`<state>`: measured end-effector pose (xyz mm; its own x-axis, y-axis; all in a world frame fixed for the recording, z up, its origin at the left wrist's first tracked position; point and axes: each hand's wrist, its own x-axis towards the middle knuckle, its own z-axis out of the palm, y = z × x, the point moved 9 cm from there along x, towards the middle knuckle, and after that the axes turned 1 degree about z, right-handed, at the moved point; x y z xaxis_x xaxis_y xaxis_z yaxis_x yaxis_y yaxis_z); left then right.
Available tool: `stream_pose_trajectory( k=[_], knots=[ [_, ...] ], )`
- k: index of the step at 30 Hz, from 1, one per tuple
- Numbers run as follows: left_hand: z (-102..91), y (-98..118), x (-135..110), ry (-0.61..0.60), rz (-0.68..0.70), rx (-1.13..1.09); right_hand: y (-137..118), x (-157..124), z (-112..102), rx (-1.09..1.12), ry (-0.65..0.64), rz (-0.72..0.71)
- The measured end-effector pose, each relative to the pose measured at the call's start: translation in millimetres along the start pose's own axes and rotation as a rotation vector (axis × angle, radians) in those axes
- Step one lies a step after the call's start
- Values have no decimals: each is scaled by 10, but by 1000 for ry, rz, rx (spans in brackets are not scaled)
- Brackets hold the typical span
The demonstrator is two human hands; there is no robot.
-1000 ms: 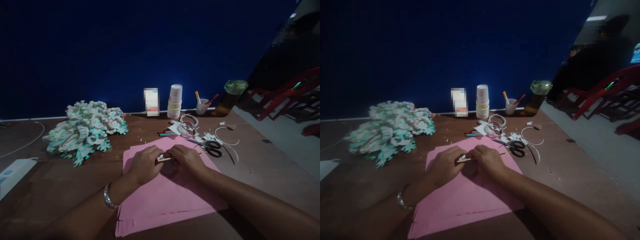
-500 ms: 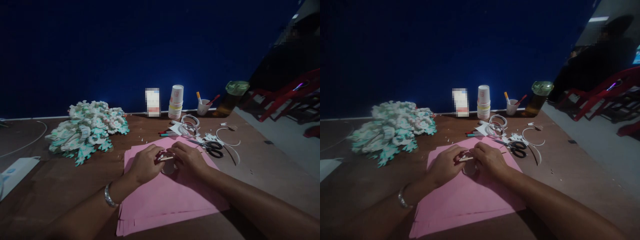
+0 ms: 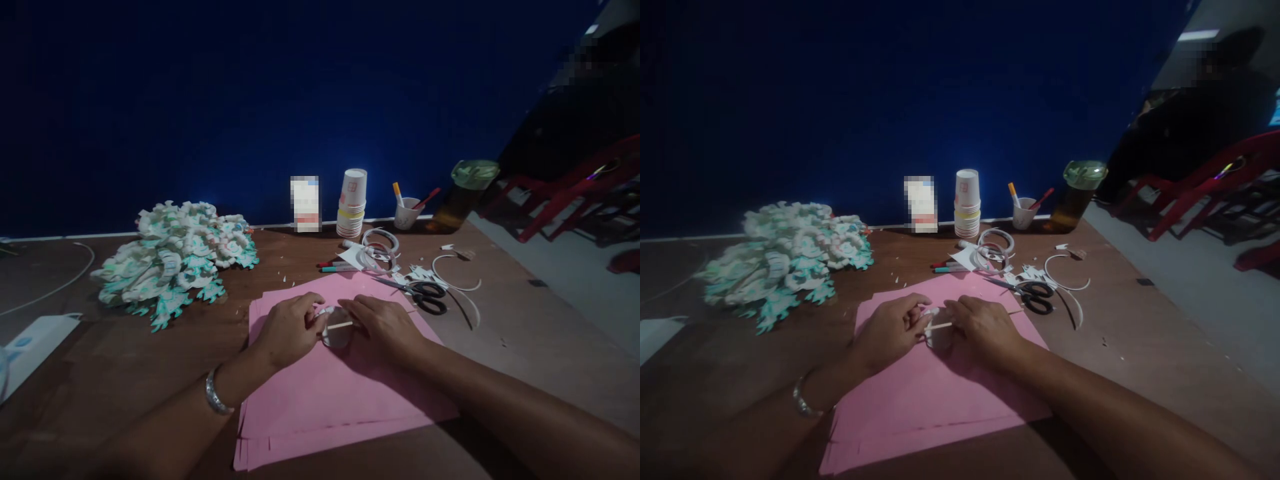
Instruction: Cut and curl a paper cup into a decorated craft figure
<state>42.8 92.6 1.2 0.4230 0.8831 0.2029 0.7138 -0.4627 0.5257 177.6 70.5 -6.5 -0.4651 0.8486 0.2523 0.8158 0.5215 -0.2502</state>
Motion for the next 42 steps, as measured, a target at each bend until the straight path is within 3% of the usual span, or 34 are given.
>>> stream_pose_trajectory(
  k=[7,15,23,30,33,37,42],
  knots=[
    [-43,85,-18,-4,23,137,50,-34,-20,-46,-25,97],
    [23,179,-21,-122,38,257,52,-37,52,13,-55,139],
    [-23,178,-43,-106,12,165,79,-23,33,23,-79,147],
    [37,238,-81,-154,100,201,48,-17,-43,-16,31,146],
    [23,193,-58,-129,100,217,140,29,-61,1,75,99],
    [-56,137,-37,-53,76,176,317,103,-138,-91,229,93],
    [-122,69,-33,42,77,56,206,186,-87,-159,179,25]
  ],
)
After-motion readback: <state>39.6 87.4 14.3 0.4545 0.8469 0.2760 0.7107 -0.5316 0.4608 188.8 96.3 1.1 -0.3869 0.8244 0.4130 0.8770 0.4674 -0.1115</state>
